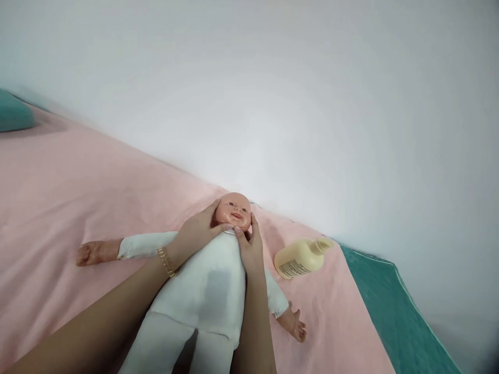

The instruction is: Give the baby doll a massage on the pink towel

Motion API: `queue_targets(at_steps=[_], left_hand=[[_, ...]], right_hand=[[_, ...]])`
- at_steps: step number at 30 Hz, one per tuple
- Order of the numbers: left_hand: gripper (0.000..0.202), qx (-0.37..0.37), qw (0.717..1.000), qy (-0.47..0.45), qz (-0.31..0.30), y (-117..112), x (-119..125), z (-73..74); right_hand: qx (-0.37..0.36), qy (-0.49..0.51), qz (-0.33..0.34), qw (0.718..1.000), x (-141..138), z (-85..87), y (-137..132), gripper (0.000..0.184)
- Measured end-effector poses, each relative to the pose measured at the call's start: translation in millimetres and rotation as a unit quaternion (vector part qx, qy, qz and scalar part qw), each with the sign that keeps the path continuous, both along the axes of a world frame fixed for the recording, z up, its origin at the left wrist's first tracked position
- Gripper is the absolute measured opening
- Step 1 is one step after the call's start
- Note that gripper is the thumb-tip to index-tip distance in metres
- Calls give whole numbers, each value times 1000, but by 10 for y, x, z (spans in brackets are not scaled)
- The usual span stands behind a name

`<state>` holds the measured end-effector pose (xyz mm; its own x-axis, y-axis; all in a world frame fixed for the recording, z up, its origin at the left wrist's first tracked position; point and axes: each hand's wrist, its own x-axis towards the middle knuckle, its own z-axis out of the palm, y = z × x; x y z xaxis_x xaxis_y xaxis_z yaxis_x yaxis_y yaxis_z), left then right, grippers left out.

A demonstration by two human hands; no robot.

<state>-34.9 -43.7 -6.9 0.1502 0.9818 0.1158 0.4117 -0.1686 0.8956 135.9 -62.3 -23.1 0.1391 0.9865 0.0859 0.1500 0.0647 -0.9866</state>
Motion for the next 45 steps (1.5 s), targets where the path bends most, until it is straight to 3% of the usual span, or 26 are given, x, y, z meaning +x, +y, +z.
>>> queue_targets(at_steps=[6,14,22,27,34,45], left_hand=[[73,-11,1000,-22,2,-14,7,10],[73,-4,1000,17,7,1,-10,-21],[72,-6,1000,15,13,18,-2,-55],[73,-10,1000,-13,9,-9,6,-3],[71,-1,995,-90,-34,-12,18,2],[67,14,999,-37,-3,-11,23,1]], right_hand=[[9,-17,2,1000,18,-7,-4,80],[28,-65,-11,997,35,6,-8,73],[39,-9,-14,999,78,-129,51,72],[17,-11,-21,1000,40,-43,17,73],[0,-5,-2,1000,-37,40,-21,88],[6,-30,-6,1000,16,-13,1,78]])
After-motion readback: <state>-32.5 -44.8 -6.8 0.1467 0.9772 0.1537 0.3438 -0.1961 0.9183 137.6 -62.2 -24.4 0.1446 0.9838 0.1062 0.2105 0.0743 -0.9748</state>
